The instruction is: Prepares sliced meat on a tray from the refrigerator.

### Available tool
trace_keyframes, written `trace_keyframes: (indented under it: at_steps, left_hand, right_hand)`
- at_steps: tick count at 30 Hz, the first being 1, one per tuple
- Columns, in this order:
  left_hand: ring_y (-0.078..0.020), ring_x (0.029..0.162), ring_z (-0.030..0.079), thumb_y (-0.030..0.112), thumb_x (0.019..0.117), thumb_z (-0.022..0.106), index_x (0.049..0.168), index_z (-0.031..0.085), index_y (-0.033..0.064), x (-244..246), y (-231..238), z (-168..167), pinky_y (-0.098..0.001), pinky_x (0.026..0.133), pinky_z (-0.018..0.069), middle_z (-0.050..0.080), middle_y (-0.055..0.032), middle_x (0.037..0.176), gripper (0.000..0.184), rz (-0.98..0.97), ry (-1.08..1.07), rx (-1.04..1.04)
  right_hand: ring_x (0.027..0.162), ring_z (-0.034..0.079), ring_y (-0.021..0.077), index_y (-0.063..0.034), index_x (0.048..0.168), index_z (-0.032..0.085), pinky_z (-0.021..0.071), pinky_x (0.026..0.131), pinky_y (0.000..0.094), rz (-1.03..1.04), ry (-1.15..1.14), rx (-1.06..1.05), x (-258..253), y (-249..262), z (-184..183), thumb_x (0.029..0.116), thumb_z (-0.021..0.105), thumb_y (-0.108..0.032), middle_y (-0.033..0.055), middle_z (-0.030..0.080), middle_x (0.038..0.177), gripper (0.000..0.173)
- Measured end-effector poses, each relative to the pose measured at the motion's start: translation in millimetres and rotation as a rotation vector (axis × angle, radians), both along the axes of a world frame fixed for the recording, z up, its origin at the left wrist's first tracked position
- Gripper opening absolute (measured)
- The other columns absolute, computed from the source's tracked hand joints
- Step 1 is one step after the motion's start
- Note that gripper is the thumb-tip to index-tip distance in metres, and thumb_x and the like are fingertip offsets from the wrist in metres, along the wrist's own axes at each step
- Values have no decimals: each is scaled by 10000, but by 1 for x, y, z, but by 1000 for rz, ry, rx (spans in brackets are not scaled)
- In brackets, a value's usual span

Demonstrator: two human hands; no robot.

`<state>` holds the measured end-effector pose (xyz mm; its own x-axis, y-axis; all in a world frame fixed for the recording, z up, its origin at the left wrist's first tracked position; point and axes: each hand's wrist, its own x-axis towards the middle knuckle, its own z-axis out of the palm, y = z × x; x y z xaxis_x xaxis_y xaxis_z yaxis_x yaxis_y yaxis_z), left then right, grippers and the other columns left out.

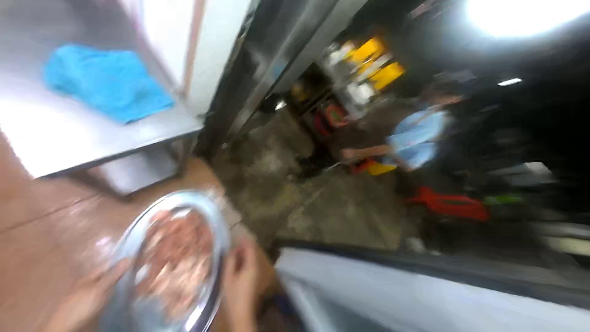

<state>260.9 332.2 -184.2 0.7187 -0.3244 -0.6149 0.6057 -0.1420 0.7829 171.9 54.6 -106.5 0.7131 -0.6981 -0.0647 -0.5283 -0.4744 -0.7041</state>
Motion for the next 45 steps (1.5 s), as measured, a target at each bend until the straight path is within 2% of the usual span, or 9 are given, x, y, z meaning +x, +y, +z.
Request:
trace_keyframes:
  at_steps: [3,8,12,17,20,25,34,40,45]
  left_hand:
    - [-259,944,748,398,1058,552,1264,664,87,47,-49,-5,-482,841,635,753,-133,1066,390,117,143,5]
    - [-272,896,752,386,1054,557,1223,687,77,97,-110,-75,-477,814,634,757,-150,1007,375,207,177,-86]
    - [-268,880,743,383,1048,569,1162,714,80,119,-137,-156,-481,808,625,753,-149,983,355,204,161,-115]
    - [-269,876,747,394,1060,540,1196,700,86,135,-171,-247,-479,799,630,753,-147,987,373,174,182,-112]
    - [-277,914,749,427,1050,558,1236,685,95,143,-184,-302,-493,821,633,753,-146,1033,400,133,177,-110]
    - [-278,978,752,447,1030,588,1265,683,99,158,-217,-380,-500,859,637,757,-136,1089,430,85,89,-145]
    - [-255,1008,742,461,1014,602,1241,695,103,173,-269,-398,-505,891,619,755,-118,1103,434,-14,-4,-126]
    - [-254,1033,735,538,991,604,1243,702,128,184,-292,-399,-518,909,610,755,-111,1113,491,-104,-32,-153]
    - [-272,1121,698,517,976,637,1262,665,74,191,-285,-449,-535,979,570,713,-146,1214,528,-135,-111,-217]
  right_hand:
    - [757,692,53,-130,1078,758,626,693,276,115,54,-36,19,2,-12,915,686,-202,-28,727,896,192]
    - [753,651,52,-200,1270,724,597,677,274,231,299,-116,51,2,-96,818,797,-494,-16,691,1044,543]
    - [690,652,49,-187,846,739,596,646,286,210,309,-220,78,-21,-182,835,777,-363,-56,684,832,181]
    - [617,647,4,-172,839,738,600,583,231,169,145,-68,87,-56,-247,831,760,-231,-90,680,732,64]
    - [611,668,50,-128,914,736,609,552,256,147,16,114,85,-79,-251,860,751,-152,-59,700,734,61]
    - [645,700,211,58,990,687,637,592,374,156,-364,360,88,-131,-218,863,709,88,136,719,802,132]
    - [684,691,161,-24,1004,708,624,619,301,379,-924,95,122,-199,-108,909,734,-16,117,706,856,99]
    - [762,702,158,25,991,678,639,675,312,394,-836,77,122,-196,-124,876,716,72,117,704,909,130]
    - [672,669,104,-35,1054,766,608,608,286,382,-317,33,114,-186,-208,928,745,-63,49,733,890,130]
